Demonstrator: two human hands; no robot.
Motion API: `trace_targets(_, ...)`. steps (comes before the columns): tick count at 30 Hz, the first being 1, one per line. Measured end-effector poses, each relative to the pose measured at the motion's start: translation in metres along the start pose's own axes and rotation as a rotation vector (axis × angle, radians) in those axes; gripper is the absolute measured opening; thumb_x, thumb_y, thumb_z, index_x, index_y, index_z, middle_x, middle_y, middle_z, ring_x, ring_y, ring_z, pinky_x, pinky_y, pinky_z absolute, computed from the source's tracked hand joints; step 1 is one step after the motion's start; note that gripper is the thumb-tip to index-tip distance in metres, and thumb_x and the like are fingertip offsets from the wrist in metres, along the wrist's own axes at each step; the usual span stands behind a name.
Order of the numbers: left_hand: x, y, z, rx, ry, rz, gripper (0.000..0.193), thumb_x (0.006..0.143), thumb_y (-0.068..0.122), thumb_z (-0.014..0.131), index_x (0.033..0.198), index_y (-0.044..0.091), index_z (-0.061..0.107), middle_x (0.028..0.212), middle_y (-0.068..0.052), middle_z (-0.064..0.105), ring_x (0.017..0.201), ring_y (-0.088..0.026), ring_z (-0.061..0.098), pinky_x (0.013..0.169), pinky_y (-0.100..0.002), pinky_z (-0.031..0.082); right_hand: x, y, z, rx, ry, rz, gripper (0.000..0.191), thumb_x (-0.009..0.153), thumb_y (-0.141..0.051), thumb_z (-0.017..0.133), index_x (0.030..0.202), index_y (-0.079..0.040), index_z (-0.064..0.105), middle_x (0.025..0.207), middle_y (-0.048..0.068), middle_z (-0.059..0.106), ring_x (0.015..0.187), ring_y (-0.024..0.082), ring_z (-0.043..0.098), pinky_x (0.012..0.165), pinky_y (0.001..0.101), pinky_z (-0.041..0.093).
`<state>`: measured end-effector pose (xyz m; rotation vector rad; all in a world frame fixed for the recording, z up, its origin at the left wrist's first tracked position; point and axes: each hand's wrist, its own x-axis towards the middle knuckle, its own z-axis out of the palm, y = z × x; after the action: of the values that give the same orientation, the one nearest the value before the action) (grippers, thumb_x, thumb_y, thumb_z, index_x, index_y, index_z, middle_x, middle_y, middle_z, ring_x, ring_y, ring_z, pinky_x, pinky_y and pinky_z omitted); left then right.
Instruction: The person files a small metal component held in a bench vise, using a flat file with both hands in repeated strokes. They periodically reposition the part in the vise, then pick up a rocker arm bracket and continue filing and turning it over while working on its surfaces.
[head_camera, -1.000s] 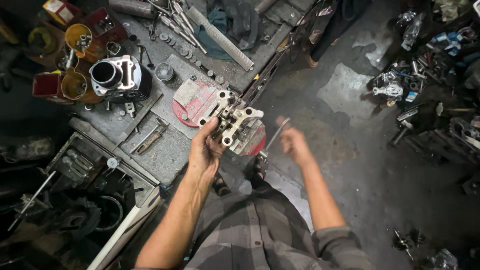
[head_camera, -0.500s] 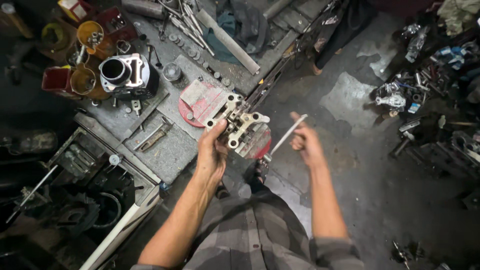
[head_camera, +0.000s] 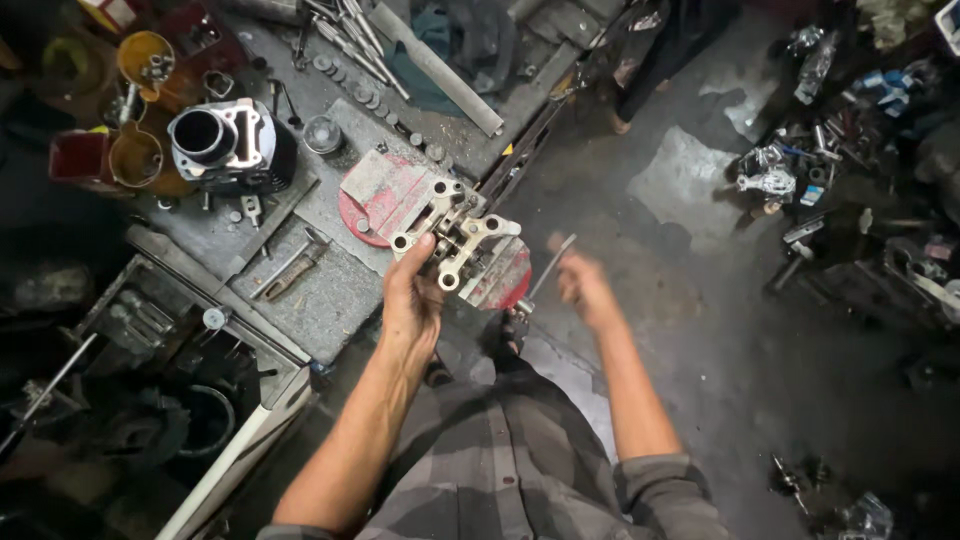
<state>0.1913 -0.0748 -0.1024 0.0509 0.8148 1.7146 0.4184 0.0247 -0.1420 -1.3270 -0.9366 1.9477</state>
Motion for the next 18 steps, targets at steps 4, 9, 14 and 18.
trace_targets(4,-0.003,-0.002,0.001,0.008,0.01,0.029,0.042,0.094,0.018,0.071,0.128,-0.006,0.061,0.119,-0.015,0.072,0.107,-0.024,0.07,0.091,-0.038,0.059,-0.049,-0.027,-0.011,-0.096,-0.352,-0.262,0.035,0.085,-0.013,0.072,0.114,0.006,0.072,0.072,0.003,0.063,0.057,0.01,0.053,0.05,0.0283,0.039)
trace_targets(9,-0.003,-0.002,0.005,-0.012,0.003,0.033,0.044,0.092,0.017,0.071,0.13,-0.004,0.059,0.12,-0.013,0.071,0.108,-0.023,0.07,0.094,-0.037,0.06,-0.094,0.042,0.05,-1.037,-0.885,-0.173,0.042,0.084,-0.019,0.071,0.125,-0.012,0.076,0.079,0.01,0.076,0.065,0.018,0.061,0.063,0.0335,0.048)
trace_targets(14,-0.004,0.0,0.007,0.004,-0.019,0.038,0.044,0.094,0.018,0.071,0.13,-0.003,0.059,0.12,-0.013,0.07,0.107,-0.022,0.07,0.092,-0.036,0.06,-0.012,0.038,0.014,-1.304,-0.299,-0.332,0.026,0.086,-0.026,0.075,0.104,-0.007,0.074,0.084,0.012,0.074,0.069,0.021,0.066,0.067,0.038,0.054)
trace_targets(18,-0.005,-0.001,0.006,0.034,0.006,0.037,0.042,0.094,0.019,0.071,0.128,-0.002,0.06,0.117,-0.012,0.07,0.102,-0.021,0.07,0.086,-0.036,0.06,-0.007,-0.002,-0.032,0.375,-0.19,-0.112,0.04,0.091,-0.018,0.065,0.125,-0.019,0.084,0.058,-0.009,0.044,0.05,0.004,0.038,0.048,0.0256,0.032)
